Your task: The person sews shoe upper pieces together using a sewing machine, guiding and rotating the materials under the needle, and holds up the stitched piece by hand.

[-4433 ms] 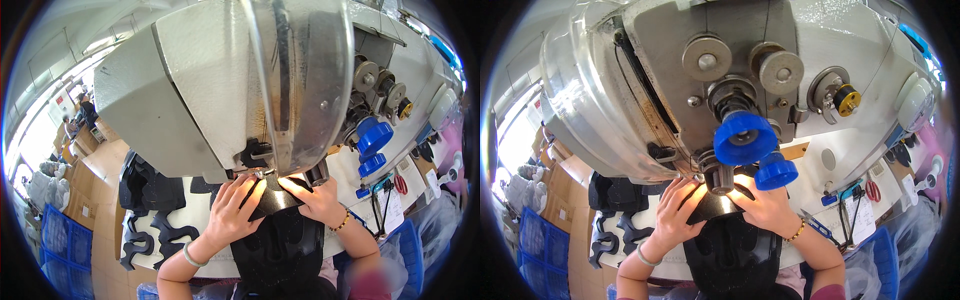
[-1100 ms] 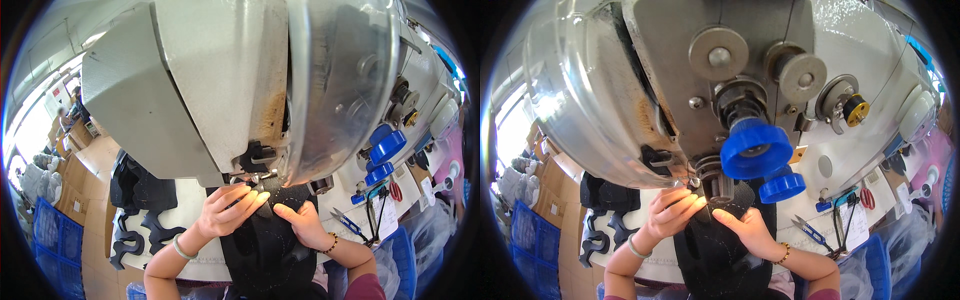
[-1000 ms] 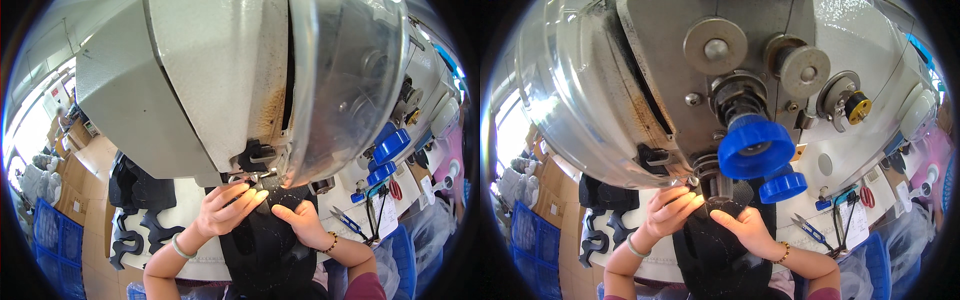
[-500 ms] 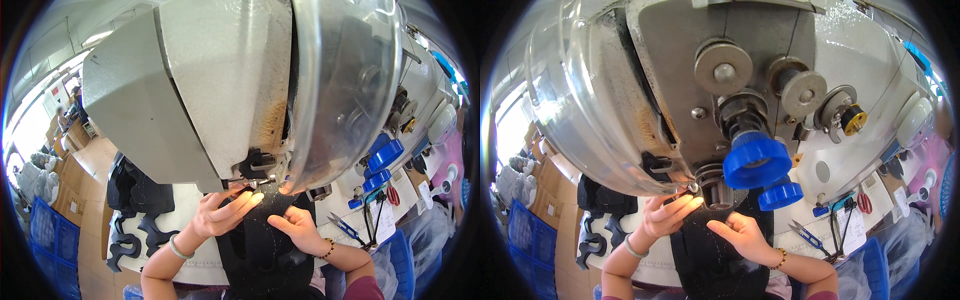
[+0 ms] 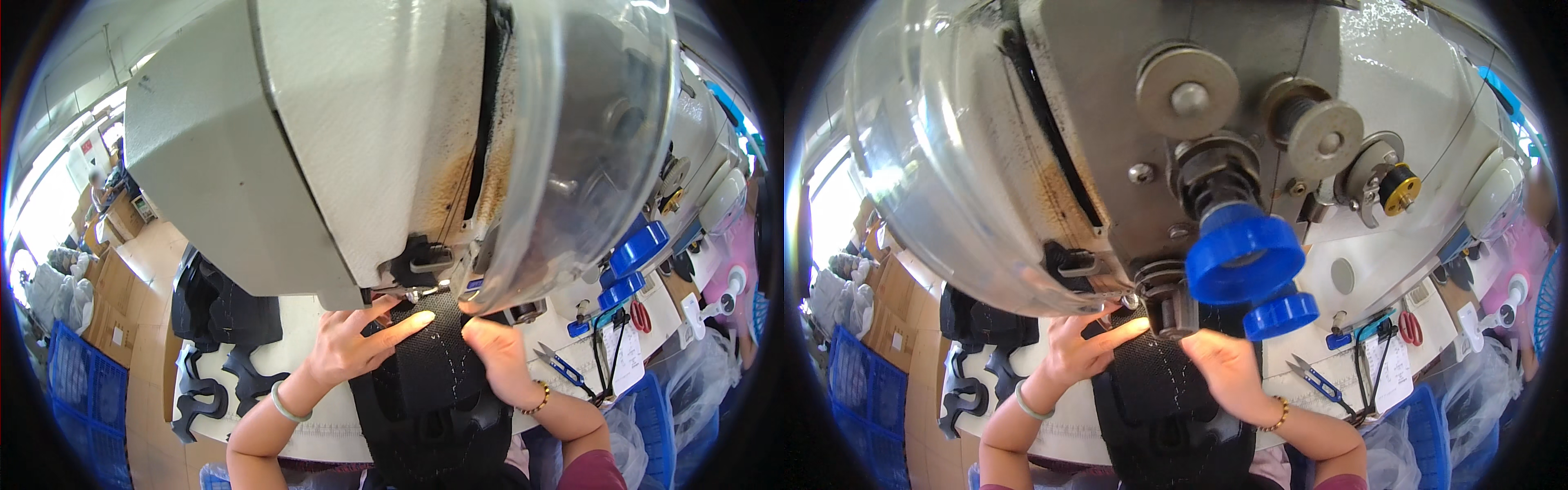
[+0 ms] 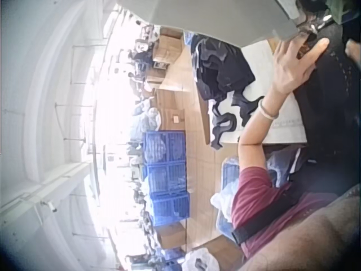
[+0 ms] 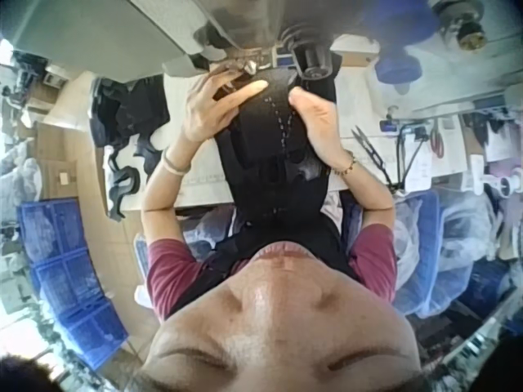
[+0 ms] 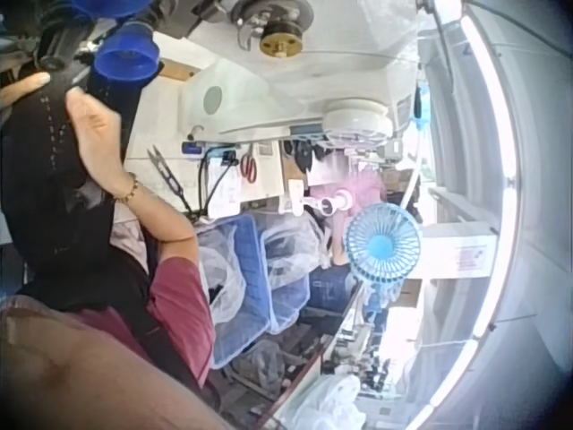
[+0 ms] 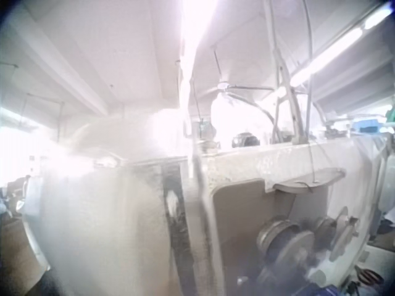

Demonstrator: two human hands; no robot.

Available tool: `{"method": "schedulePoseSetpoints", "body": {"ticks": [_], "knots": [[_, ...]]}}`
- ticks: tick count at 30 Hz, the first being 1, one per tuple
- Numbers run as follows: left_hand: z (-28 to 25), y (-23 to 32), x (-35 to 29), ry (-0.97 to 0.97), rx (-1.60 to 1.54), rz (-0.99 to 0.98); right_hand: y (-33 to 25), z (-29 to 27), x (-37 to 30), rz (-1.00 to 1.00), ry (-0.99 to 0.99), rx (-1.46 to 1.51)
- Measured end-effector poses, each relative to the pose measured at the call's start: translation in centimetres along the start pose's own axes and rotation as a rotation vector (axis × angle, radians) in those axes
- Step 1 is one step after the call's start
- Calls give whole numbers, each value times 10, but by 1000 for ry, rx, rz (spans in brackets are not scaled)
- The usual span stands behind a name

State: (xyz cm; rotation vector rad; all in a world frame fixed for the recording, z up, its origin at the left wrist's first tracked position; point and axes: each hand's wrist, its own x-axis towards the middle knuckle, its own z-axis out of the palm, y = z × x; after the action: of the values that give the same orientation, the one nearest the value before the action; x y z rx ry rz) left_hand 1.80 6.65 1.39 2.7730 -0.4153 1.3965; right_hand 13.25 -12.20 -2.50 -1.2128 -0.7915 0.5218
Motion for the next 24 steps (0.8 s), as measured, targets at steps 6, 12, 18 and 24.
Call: {"method": "schedulePoseSetpoints", "body": {"ticks": [6,12,18,24], "knots": [[6,-3,-10,-16,-123,-104,31,-56,86,-135,352,-118],[8,4,-5,3,-138,-118,63,-107,152,-48,147,213],[10,19,0,16,-271,-212,26,-151,142,-659,397,-1276],[-4,0,-17,-64,-773,-510,-106,-60,-30,-29,289,-55]]}}
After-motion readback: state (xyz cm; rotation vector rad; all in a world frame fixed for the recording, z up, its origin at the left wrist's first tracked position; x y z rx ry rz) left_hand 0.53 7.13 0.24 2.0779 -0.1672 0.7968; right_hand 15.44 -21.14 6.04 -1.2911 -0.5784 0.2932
